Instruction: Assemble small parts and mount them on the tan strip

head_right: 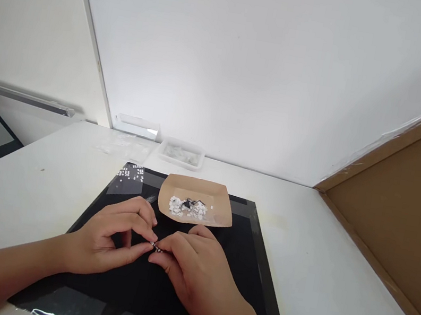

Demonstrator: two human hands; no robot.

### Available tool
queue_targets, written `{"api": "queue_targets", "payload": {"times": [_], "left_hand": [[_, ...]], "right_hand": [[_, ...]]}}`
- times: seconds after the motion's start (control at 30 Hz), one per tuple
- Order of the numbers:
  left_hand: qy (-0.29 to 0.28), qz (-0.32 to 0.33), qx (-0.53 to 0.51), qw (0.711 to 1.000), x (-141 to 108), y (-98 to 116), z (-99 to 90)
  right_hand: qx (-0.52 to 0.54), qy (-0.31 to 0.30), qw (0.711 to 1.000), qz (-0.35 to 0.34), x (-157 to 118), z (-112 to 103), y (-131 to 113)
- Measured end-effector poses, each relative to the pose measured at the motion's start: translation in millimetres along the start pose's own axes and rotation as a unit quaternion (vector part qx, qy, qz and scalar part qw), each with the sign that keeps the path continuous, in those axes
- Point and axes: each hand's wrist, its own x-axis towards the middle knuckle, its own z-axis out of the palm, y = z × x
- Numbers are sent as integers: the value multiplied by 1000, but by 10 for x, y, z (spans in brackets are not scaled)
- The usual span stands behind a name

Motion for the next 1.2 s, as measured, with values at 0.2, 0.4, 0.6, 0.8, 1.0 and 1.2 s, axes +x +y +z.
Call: {"api": "queue_targets", "payload": {"times": [0.2, 0.4, 0.6, 0.8, 1.0, 1.2], "left_hand": [[9, -18, 2, 1000, -2, -8, 14], [6, -30, 6, 1000, -6, -10, 13], [3, -48, 4, 999, -5, -8, 11], [7, -59, 7, 998, -6, -17, 18], [14, -60, 11, 998, 3, -11, 19], [12, -60, 9, 998, 1, -10, 18]], "right_hand": [[0, -4, 1000, 11, 0, -7, -1], [-4, -4, 1000, 10, -8, -5, 9], [-9, -4, 1000, 14, -22, -3, 11], [-18, -4, 1000, 13, -16, -1, -5], [-25, -17, 999, 12, -4, -5, -26], [-16, -22, 1000, 11, -1, 4, -23]]}}
